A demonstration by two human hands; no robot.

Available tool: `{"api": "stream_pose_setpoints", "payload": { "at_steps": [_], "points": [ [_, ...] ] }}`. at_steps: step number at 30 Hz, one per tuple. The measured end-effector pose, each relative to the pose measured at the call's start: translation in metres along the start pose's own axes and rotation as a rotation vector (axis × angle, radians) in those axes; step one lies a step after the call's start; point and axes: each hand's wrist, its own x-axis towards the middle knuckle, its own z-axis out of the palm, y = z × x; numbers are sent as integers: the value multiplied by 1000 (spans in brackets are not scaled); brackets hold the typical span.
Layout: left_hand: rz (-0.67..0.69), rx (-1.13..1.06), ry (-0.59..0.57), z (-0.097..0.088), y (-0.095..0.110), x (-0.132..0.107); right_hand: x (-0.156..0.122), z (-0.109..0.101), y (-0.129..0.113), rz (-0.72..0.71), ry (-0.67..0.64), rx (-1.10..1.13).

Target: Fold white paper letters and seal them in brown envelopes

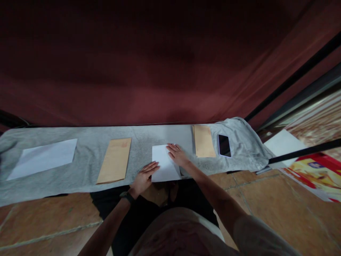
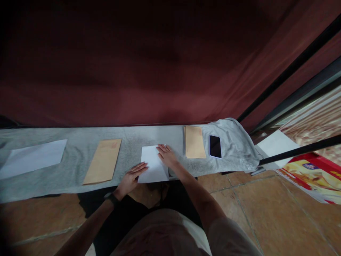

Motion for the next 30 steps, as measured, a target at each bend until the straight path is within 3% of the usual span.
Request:
{"api": "stream_pose_setpoints", "payload": {
  "at_steps": [4, 9, 12, 18, 23, 30],
  "points": [
    [-98, -107, 84, 2, 0, 4, -43, -9, 13, -31, 42, 134],
    [-330, -186, 257, 6, 5, 18, -90, -19, 14, -43, 69, 208],
    [-440, -173, 326, 7, 8, 28, -88, -15, 3, 31, 102, 190],
    [-559, -108, 427, 14, 12, 40, -66, 3, -17, 332, 278, 55],
    [-574, 11, 440, 18, 20, 44, -62, 6, -22, 383, 299, 25],
    [-671, 95, 334, 12, 26, 57, -57, 8, -28, 391, 421, -43]
  ]
}}
